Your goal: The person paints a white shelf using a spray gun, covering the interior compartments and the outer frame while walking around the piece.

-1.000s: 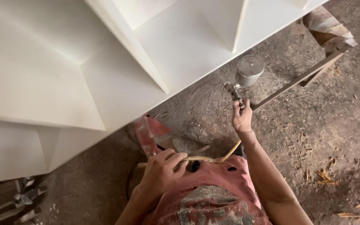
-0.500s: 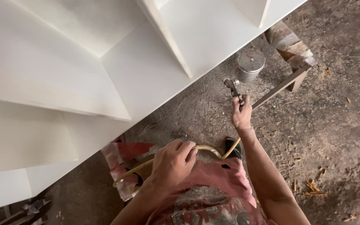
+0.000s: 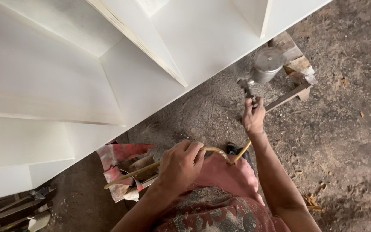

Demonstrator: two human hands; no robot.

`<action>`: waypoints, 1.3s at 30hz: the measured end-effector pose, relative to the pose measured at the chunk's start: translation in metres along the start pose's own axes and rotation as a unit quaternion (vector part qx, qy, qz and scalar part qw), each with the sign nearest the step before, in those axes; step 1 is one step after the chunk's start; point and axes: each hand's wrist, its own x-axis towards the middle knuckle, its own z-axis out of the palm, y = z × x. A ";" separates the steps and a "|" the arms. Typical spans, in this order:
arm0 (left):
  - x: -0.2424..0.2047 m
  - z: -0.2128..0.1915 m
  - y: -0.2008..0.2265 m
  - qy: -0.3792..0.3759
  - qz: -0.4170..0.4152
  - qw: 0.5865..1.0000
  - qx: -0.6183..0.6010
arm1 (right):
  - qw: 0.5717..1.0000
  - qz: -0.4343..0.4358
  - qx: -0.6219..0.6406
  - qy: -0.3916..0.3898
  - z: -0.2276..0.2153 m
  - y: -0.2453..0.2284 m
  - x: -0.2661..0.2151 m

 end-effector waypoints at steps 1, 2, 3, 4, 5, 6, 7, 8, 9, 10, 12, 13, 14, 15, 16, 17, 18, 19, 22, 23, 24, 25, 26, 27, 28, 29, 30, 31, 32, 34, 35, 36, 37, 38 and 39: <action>0.000 0.000 0.001 -0.001 -0.007 1.000 0.002 | 1.000 -0.016 -0.008 -0.014 0.002 -0.001 -0.003; -0.001 0.000 0.002 -0.003 -0.014 1.000 0.004 | 0.999 -0.030 -0.016 -0.027 0.004 -0.002 -0.009; 0.000 0.001 0.003 -0.011 -0.019 1.000 0.000 | 0.998 -0.045 -0.024 -0.041 0.006 -0.004 -0.013; 0.000 0.003 0.003 -0.021 -0.024 0.999 -0.006 | 0.997 -0.056 -0.031 -0.044 0.008 -0.006 -0.018; 0.000 0.004 0.003 -0.032 -0.030 0.999 -0.012 | 0.996 -0.068 -0.038 -0.048 0.012 -0.008 -0.023; -0.001 0.006 0.002 -0.032 -0.032 0.999 -0.010 | 0.994 -0.079 -0.046 -0.052 0.014 -0.011 -0.028; -0.001 0.007 0.001 -0.032 -0.035 0.999 -0.008 | 0.995 -0.054 -0.035 -0.074 0.015 -0.014 -0.034; 0.000 0.007 0.001 -0.031 -0.036 0.999 -0.005 | 0.995 -0.031 -0.022 -0.096 0.017 -0.017 -0.037; -0.001 0.008 0.001 -0.028 -0.038 0.999 -0.005 | 0.993 -0.008 -0.010 -0.117 0.017 -0.020 -0.040; 0.000 0.008 0.001 -0.024 -0.038 0.999 -0.004 | 0.992 -0.040 -0.013 -0.118 0.017 -0.023 -0.041; 0.000 0.008 0.003 -0.023 -0.041 0.999 -0.004 | 0.987 -0.103 -0.019 -0.118 0.017 -0.024 -0.043; 0.001 0.009 0.004 -0.024 -0.044 0.999 -0.006 | 0.989 -0.086 -0.024 -0.117 0.016 -0.023 -0.041; 0.001 0.010 0.005 -0.027 -0.048 0.998 -0.009 | 0.990 -0.069 -0.030 -0.117 0.016 -0.021 -0.039; 0.001 0.010 0.005 -0.024 -0.045 0.999 -0.011 | 0.991 -0.051 -0.035 -0.117 0.016 -0.018 -0.036; 0.002 0.011 0.005 -0.022 -0.043 0.999 -0.014 | 0.992 -0.042 -0.045 -0.111 0.015 -0.015 -0.030; 0.002 0.011 0.006 -0.019 -0.041 0.999 -0.018 | 0.992 -0.032 -0.054 -0.105 0.012 -0.012 -0.023; 0.002 0.011 0.006 -0.023 -0.049 0.998 -0.016 | 0.993 -0.023 -0.063 -0.098 0.011 -0.011 -0.016; 0.003 0.012 0.005 -0.027 -0.057 0.998 -0.014 | 0.994 -0.023 -0.058 -0.093 0.008 -0.010 -0.012; 0.007 0.012 0.005 -0.022 -0.059 0.998 -0.019 | 0.996 -0.042 -0.042 -0.069 -0.005 -0.013 0.000; 0.008 0.012 0.005 -0.018 -0.056 0.998 -0.024 | 0.996 -0.061 -0.036 -0.058 -0.008 -0.015 0.003; 0.010 0.013 0.005 -0.018 -0.054 0.998 -0.026 | 0.995 -0.080 -0.031 -0.046 -0.011 -0.016 0.006; 0.011 0.013 0.005 -0.017 -0.053 0.998 -0.028 | 0.995 -0.078 -0.037 -0.043 -0.014 -0.017 0.008; 0.012 0.014 0.005 -0.016 -0.052 0.998 -0.029 | 0.995 -0.076 -0.044 -0.041 -0.017 -0.017 0.012; 0.013 0.015 0.005 -0.023 -0.056 0.998 -0.029 | 0.995 -0.074 -0.050 -0.039 -0.020 -0.017 0.015; 0.014 0.016 0.005 -0.029 -0.059 0.997 -0.029 | 0.996 -0.070 -0.052 -0.033 -0.023 -0.015 0.019; 0.016 0.017 0.004 -0.035 -0.063 0.997 -0.029 | 0.996 -0.066 -0.055 -0.028 -0.025 -0.013 0.023; 0.016 0.017 0.003 -0.038 -0.065 0.997 -0.027 | 0.996 -0.061 -0.058 -0.023 -0.028 -0.010 0.027; 0.016 0.018 0.003 -0.041 -0.067 0.997 -0.026 | 0.997 -0.048 -0.049 -0.025 -0.031 -0.007 0.032; 0.017 0.019 0.002 -0.045 -0.070 0.996 -0.024 | 0.998 -0.035 -0.040 -0.027 -0.035 -0.004 0.039; 0.018 0.022 0.001 -0.078 -0.085 0.993 -0.028 | 0.999 -0.022 -0.032 -0.021 -0.041 0.002 0.050; 0.019 0.023 0.001 -0.095 -0.093 0.991 -0.030 | 0.999 -0.022 -0.032 -0.013 -0.044 0.005 0.054; 0.019 0.024 0.001 -0.091 -0.092 0.991 -0.031 | 0.999 -0.022 -0.032 -0.006 -0.047 0.006 0.057; 0.020 0.025 0.001 -0.088 -0.091 0.991 -0.032 | 0.999 -0.030 -0.040 0.005 -0.049 0.008 0.060; 0.019 0.026 0.001 -0.086 -0.091 0.992 -0.033 | 0.998 -0.038 -0.048 0.015 -0.051 0.009 0.062; 0.019 0.026 0.001 -0.069 -0.079 0.994 -0.032 | 0.997 -0.045 -0.056 0.025 -0.051 0.009 0.064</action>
